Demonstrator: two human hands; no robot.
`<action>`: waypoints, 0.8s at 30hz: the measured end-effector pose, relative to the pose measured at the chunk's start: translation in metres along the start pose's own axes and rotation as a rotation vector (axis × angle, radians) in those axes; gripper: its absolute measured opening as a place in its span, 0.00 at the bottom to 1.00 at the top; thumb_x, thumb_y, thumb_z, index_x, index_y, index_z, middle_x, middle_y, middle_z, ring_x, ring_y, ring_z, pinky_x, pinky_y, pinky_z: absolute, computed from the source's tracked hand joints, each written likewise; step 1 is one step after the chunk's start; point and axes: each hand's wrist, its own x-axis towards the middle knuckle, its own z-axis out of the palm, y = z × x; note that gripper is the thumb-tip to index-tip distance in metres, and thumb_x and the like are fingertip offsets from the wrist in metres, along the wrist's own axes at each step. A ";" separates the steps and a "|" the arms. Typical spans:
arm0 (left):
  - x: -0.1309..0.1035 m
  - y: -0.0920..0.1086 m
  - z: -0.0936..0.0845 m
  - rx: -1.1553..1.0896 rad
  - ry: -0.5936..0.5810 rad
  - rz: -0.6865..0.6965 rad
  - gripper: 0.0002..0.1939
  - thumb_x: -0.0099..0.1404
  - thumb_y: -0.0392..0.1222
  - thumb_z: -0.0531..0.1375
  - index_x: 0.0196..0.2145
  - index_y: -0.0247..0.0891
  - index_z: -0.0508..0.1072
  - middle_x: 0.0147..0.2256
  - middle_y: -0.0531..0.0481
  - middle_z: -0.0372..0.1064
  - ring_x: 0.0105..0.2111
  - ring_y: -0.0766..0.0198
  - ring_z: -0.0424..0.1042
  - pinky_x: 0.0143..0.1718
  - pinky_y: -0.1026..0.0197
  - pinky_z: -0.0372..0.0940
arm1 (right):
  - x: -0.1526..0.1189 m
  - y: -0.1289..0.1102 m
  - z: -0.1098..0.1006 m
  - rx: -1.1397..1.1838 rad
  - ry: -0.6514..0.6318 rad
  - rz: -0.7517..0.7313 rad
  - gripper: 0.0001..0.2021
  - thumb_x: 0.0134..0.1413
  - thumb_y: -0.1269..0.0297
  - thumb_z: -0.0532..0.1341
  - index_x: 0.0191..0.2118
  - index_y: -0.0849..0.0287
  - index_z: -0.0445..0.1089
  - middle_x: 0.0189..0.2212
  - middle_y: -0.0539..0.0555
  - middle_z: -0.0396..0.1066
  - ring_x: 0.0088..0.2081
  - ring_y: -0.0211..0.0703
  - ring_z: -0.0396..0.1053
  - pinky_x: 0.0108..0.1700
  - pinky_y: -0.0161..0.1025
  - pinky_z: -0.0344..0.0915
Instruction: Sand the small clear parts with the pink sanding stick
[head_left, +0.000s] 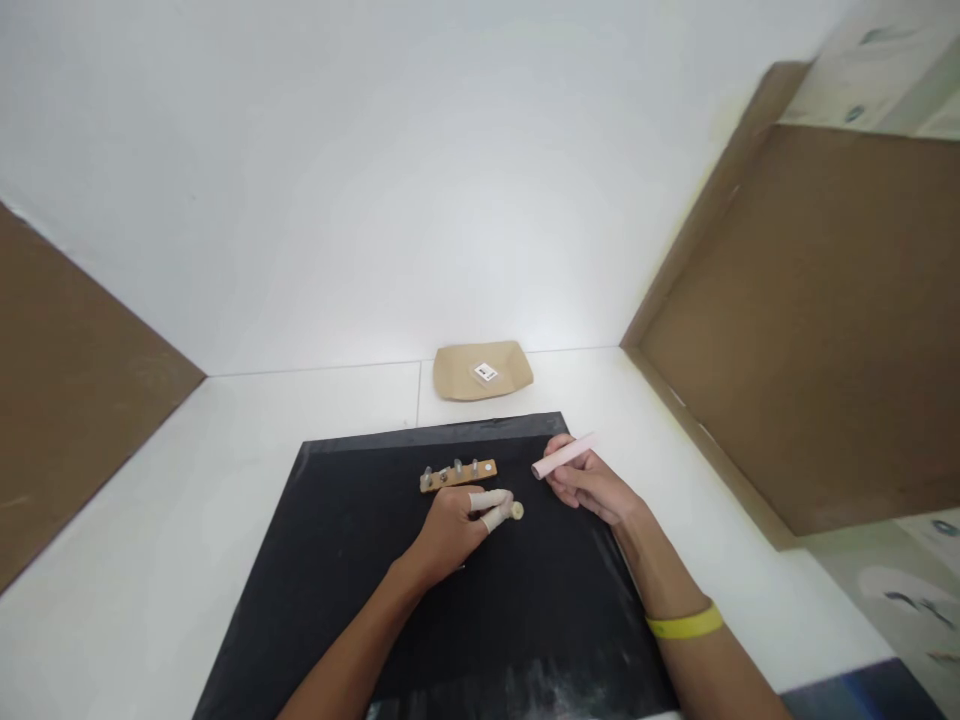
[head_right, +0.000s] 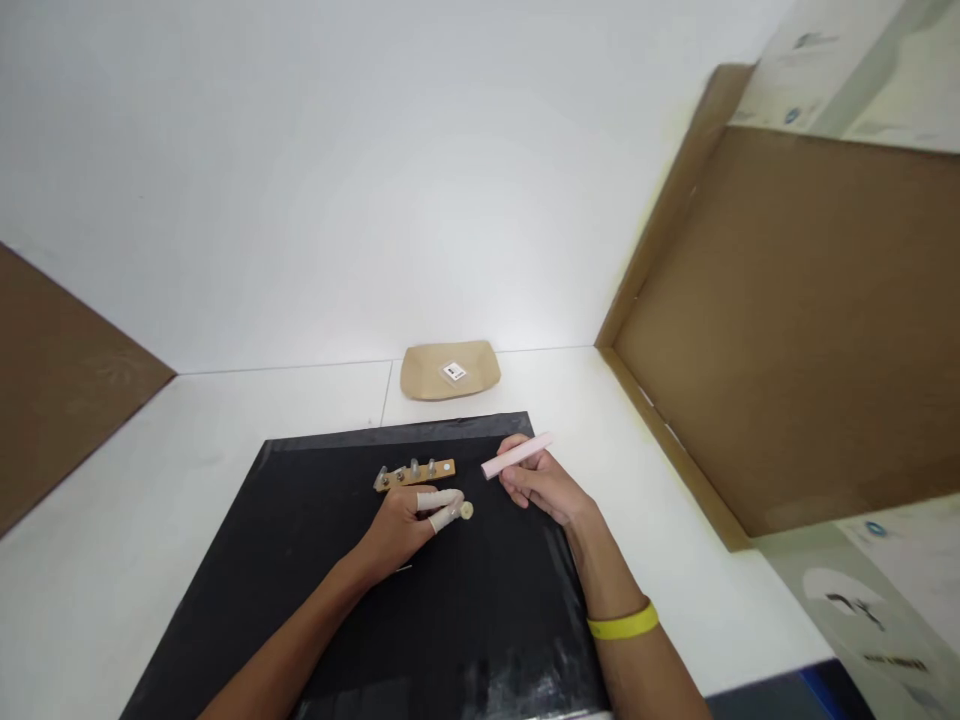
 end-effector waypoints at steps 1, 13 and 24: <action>0.001 0.000 -0.001 0.009 0.006 0.006 0.15 0.72 0.48 0.62 0.38 0.40 0.87 0.26 0.50 0.75 0.26 0.66 0.67 0.30 0.64 0.57 | 0.000 0.000 -0.001 -0.003 0.030 -0.021 0.20 0.50 0.56 0.79 0.42 0.56 0.72 0.24 0.45 0.70 0.22 0.31 0.59 0.20 0.27 0.55; 0.000 -0.006 0.005 0.037 0.064 0.089 0.16 0.74 0.49 0.61 0.36 0.40 0.87 0.24 0.51 0.70 0.24 0.67 0.64 0.27 0.64 0.57 | -0.001 0.000 -0.002 -0.091 0.036 -0.004 0.24 0.47 0.51 0.80 0.41 0.58 0.73 0.30 0.52 0.79 0.19 0.31 0.61 0.17 0.29 0.56; -0.008 -0.007 0.006 0.078 0.076 0.143 0.11 0.74 0.44 0.64 0.43 0.40 0.87 0.31 0.49 0.76 0.29 0.68 0.73 0.32 0.67 0.63 | -0.002 0.002 0.005 -0.212 0.096 0.008 0.19 0.48 0.55 0.80 0.40 0.57 0.76 0.30 0.52 0.80 0.18 0.30 0.62 0.20 0.29 0.59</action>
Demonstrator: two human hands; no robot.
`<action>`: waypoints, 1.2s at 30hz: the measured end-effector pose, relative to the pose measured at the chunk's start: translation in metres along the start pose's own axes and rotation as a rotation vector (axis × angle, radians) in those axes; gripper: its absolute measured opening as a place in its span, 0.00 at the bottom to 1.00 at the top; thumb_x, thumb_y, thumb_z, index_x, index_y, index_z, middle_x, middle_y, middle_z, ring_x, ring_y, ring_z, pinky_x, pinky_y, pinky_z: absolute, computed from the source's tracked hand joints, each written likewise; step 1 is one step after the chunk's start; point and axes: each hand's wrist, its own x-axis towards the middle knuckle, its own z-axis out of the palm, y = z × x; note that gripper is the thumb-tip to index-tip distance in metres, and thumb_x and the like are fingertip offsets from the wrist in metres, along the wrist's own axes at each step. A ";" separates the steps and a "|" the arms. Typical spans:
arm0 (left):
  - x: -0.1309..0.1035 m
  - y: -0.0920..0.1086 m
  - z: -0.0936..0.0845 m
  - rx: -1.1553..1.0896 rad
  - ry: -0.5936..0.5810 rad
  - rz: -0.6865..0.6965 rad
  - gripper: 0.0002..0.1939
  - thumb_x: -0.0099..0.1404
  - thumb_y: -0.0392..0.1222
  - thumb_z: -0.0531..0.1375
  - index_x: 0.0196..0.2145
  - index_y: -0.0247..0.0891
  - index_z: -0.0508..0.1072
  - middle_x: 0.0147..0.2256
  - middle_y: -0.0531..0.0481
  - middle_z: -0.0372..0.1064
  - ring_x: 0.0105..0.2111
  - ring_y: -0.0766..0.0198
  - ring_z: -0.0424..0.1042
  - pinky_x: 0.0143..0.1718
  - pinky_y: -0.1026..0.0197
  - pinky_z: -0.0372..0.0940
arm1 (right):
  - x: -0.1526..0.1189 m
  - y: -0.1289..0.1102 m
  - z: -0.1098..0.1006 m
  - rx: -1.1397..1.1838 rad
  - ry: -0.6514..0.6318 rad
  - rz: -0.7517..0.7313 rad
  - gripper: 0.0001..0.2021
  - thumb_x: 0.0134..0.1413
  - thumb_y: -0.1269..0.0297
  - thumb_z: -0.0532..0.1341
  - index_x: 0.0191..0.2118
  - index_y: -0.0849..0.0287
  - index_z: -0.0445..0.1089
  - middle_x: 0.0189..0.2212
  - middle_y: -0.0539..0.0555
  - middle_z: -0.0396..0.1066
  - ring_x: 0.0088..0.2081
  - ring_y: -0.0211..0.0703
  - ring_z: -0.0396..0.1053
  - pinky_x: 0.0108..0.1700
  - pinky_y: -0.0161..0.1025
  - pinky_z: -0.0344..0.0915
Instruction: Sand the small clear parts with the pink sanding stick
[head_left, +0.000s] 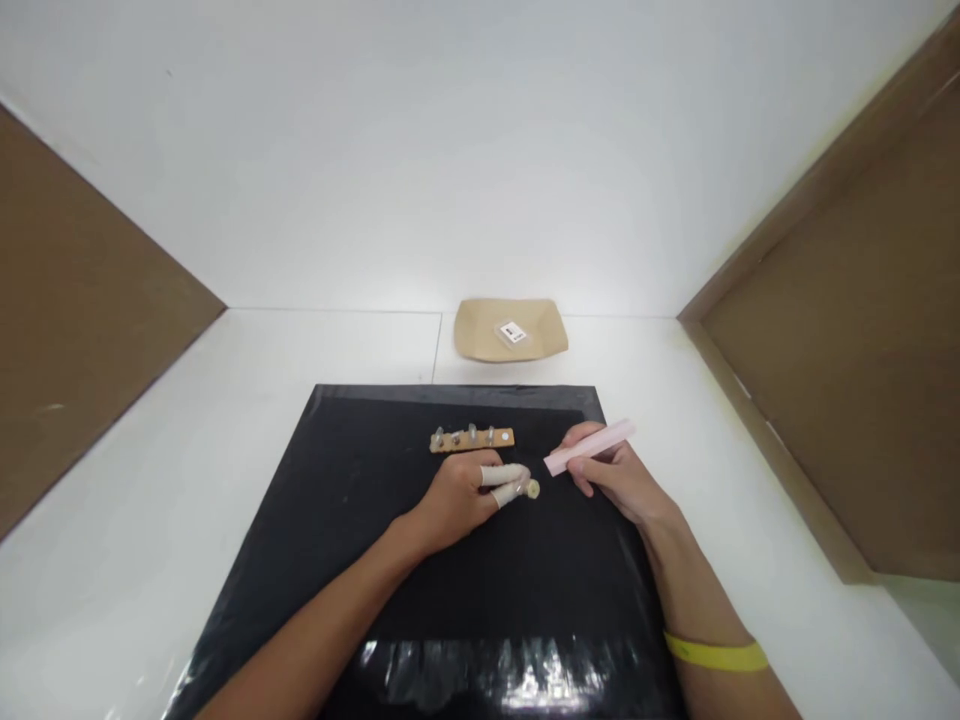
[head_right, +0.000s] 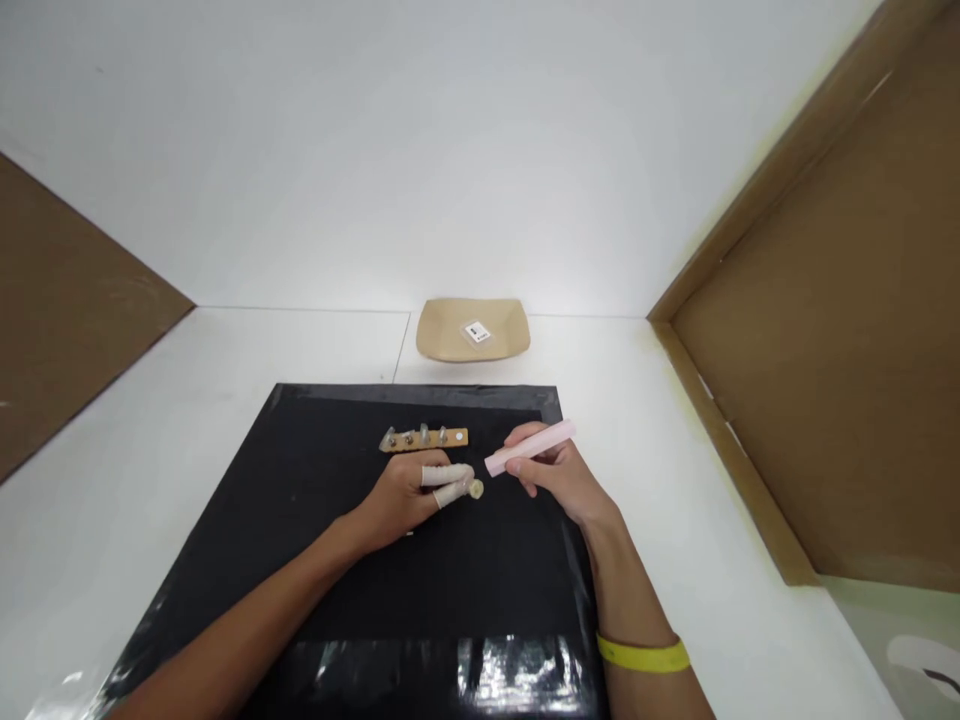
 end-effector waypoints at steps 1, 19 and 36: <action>-0.001 0.000 0.000 0.004 -0.001 0.002 0.11 0.73 0.44 0.65 0.43 0.39 0.87 0.32 0.49 0.77 0.30 0.68 0.73 0.33 0.67 0.64 | -0.001 0.000 0.001 -0.006 -0.003 -0.001 0.19 0.47 0.56 0.80 0.40 0.58 0.77 0.30 0.52 0.80 0.19 0.30 0.63 0.20 0.30 0.59; 0.000 0.004 0.001 -0.064 0.031 -0.007 0.12 0.74 0.47 0.63 0.41 0.38 0.86 0.36 0.48 0.78 0.32 0.66 0.74 0.38 0.62 0.67 | -0.032 -0.031 0.020 -0.129 0.297 -0.277 0.14 0.49 0.55 0.79 0.39 0.51 0.78 0.30 0.48 0.81 0.17 0.31 0.62 0.18 0.32 0.57; -0.007 0.023 0.003 0.041 0.076 0.213 0.12 0.74 0.45 0.63 0.41 0.37 0.85 0.37 0.47 0.79 0.30 0.70 0.72 0.32 0.67 0.64 | -0.132 0.020 0.085 -0.511 0.442 -0.297 0.18 0.72 0.52 0.62 0.59 0.54 0.71 0.58 0.59 0.72 0.52 0.48 0.74 0.52 0.49 0.77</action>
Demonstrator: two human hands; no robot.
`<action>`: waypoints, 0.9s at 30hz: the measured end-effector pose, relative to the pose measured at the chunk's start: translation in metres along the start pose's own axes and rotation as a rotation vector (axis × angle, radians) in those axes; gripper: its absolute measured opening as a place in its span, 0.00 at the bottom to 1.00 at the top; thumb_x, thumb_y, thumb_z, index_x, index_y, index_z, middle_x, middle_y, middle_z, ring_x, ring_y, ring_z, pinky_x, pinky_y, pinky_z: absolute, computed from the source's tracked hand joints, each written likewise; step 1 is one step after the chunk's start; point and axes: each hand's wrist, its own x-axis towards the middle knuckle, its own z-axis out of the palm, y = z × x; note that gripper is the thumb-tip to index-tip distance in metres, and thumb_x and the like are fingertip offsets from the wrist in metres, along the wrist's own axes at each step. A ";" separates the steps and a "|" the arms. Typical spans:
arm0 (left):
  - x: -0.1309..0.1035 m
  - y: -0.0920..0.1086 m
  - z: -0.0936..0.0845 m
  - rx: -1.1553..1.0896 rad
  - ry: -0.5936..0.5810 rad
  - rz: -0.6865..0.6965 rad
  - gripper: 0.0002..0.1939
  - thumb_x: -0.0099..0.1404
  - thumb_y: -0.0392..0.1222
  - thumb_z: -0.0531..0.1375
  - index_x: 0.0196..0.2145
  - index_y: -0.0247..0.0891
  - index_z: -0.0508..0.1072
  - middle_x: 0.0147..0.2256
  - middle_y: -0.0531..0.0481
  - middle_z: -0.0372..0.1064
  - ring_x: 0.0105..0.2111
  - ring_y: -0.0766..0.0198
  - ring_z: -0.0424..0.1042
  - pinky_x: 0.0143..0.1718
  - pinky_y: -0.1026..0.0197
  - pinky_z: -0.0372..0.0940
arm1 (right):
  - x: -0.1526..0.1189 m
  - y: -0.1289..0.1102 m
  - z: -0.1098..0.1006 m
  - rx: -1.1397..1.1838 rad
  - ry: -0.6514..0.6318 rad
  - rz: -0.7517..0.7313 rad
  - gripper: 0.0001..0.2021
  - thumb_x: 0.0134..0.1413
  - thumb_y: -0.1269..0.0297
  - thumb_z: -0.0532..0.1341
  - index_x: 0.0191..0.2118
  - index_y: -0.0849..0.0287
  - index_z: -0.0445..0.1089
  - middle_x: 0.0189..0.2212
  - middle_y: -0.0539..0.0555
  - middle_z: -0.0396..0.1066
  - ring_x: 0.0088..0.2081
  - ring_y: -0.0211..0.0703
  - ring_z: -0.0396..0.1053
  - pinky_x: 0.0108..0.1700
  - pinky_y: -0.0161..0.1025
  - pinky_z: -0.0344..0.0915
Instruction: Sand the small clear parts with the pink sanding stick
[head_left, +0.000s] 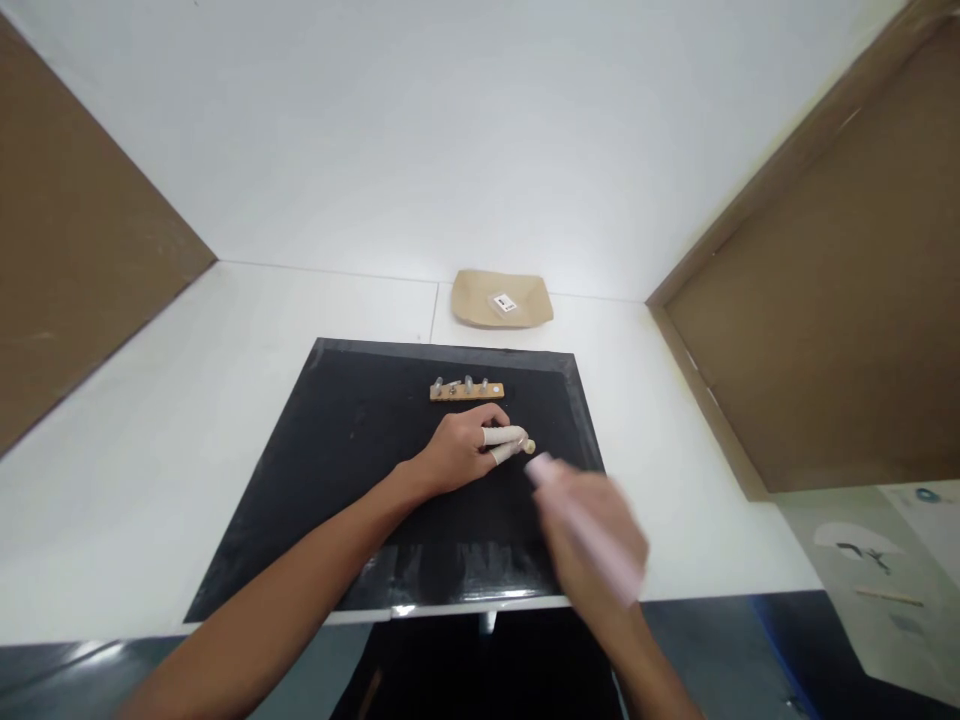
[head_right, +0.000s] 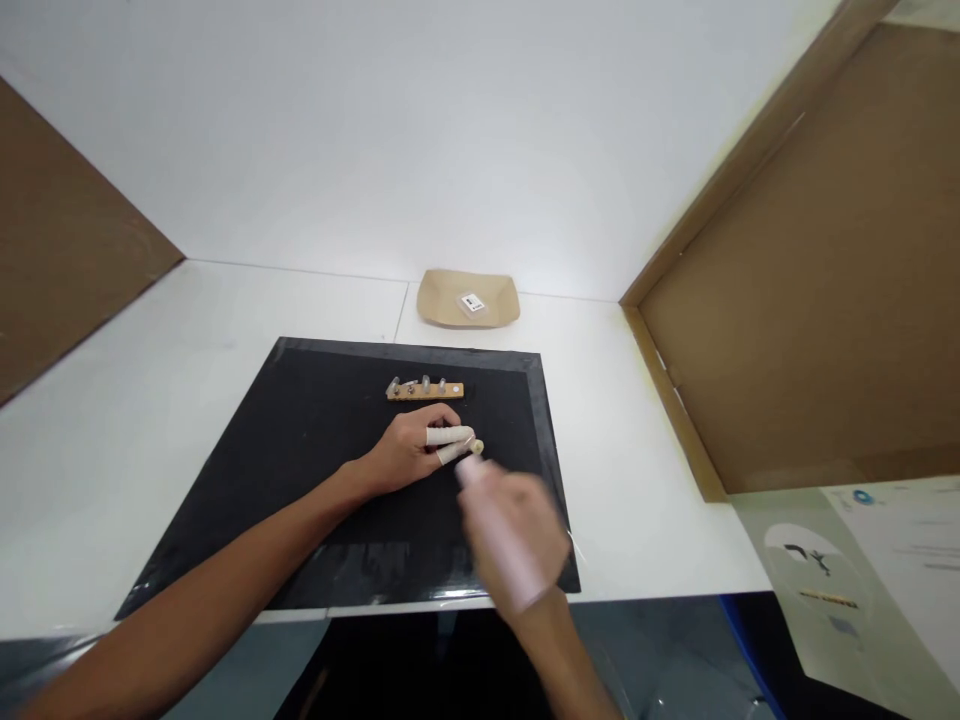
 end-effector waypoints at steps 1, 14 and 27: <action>-0.001 0.001 0.000 0.039 0.017 0.026 0.11 0.74 0.45 0.63 0.41 0.38 0.85 0.38 0.47 0.79 0.30 0.70 0.71 0.32 0.67 0.63 | 0.000 0.001 -0.001 0.001 -0.051 0.007 0.16 0.72 0.52 0.62 0.58 0.53 0.72 0.58 0.59 0.72 0.52 0.47 0.74 0.52 0.48 0.77; -0.003 0.001 -0.001 0.239 0.104 0.140 0.12 0.76 0.46 0.62 0.41 0.38 0.83 0.42 0.47 0.81 0.29 0.72 0.71 0.32 0.67 0.64 | 0.017 -0.017 -0.025 -0.110 -0.440 -0.221 0.15 0.72 0.53 0.63 0.56 0.55 0.73 0.54 0.58 0.74 0.48 0.45 0.75 0.49 0.46 0.78; 0.002 0.006 0.002 -0.234 -0.011 -0.134 0.10 0.70 0.45 0.68 0.40 0.35 0.85 0.38 0.46 0.79 0.31 0.69 0.75 0.31 0.68 0.67 | 0.014 -0.044 -0.016 -0.356 0.000 -0.566 0.14 0.72 0.53 0.64 0.50 0.58 0.74 0.45 0.54 0.76 0.38 0.38 0.75 0.38 0.37 0.76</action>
